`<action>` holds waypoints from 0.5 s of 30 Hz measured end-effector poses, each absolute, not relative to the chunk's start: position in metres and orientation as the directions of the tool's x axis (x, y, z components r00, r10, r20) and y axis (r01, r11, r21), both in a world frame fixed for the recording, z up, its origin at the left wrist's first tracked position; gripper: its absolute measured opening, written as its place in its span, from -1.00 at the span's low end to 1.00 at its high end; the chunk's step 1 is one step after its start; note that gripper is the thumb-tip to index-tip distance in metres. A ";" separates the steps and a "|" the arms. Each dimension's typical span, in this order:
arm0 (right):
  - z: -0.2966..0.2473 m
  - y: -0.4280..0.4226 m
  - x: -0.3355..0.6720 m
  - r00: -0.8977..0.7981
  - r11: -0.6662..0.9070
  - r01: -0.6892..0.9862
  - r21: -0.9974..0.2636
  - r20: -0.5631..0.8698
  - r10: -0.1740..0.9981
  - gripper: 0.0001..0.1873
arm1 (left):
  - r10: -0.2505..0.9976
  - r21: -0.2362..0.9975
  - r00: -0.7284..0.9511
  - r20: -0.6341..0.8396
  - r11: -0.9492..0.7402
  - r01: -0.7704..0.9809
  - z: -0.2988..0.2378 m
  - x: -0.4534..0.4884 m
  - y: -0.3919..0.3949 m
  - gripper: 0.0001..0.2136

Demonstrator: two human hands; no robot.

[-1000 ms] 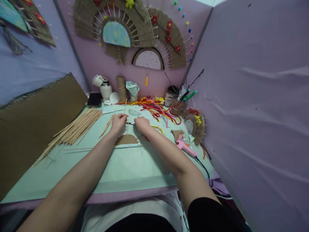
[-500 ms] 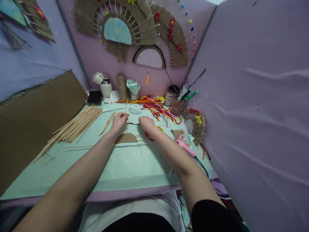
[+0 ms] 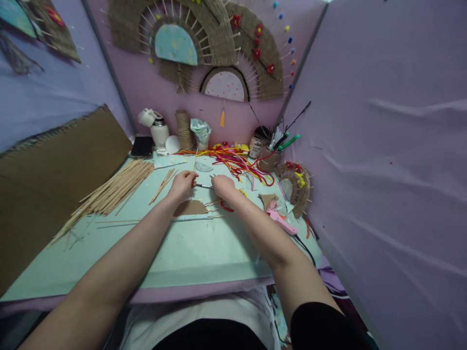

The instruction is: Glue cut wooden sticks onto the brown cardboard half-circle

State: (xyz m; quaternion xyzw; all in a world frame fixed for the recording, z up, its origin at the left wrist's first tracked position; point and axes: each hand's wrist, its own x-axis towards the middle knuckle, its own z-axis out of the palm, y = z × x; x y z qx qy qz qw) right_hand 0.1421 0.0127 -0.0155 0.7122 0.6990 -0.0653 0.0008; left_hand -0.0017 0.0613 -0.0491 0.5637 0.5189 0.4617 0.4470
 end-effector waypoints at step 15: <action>-0.020 0.033 0.131 0.125 -0.122 0.299 -0.946 -0.088 0.988 -0.78 | 0.945 0.766 0.285 0.160 -0.301 0.568 -0.031 -0.004 0.045 -0.76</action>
